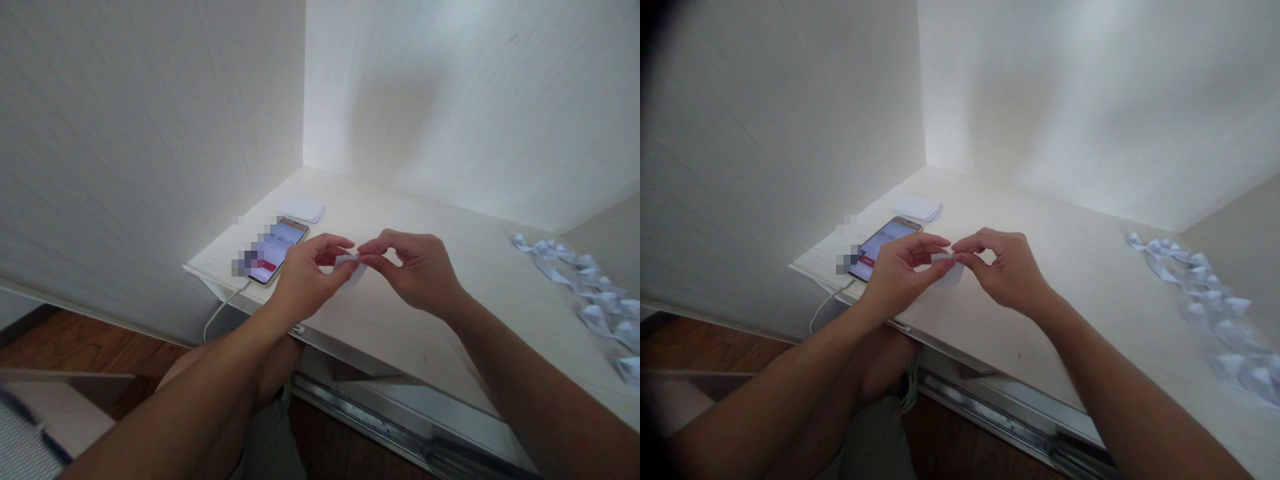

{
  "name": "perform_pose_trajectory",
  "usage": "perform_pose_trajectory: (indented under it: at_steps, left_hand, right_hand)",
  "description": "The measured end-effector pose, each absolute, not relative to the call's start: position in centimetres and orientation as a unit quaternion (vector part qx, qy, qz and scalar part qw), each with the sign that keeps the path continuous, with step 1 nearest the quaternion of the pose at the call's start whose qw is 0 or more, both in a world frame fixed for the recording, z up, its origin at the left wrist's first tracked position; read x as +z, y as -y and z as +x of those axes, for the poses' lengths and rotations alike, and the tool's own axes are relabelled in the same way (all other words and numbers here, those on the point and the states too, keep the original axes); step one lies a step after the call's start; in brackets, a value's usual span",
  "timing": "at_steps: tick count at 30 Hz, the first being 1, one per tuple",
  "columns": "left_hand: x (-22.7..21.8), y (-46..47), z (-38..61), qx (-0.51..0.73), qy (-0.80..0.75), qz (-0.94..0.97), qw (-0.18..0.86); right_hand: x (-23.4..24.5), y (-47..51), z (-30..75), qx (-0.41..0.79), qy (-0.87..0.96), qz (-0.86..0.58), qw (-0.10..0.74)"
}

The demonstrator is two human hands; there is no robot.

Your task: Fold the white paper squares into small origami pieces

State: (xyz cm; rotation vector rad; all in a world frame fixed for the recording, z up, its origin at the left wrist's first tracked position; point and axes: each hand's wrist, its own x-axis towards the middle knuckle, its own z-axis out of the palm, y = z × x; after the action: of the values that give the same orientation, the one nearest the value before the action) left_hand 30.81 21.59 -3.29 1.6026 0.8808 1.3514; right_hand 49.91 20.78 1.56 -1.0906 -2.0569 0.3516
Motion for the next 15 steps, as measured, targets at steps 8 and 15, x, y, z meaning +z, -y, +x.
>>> perform_pose_trajectory:
  at_steps: [8, 15]
  left_hand:
    - [-3.41, -21.18, 31.27, 0.525, -0.360, 0.672, 0.378]
    - [-3.36, -21.11, 31.30, 0.513, -0.384, 0.682, 0.354]
  right_hand:
    - [1.37, -20.59, 49.66, 0.142, 0.812, -0.415, 0.386]
    - [1.04, -20.58, 49.58, 0.135, 0.817, -0.401, 0.391]
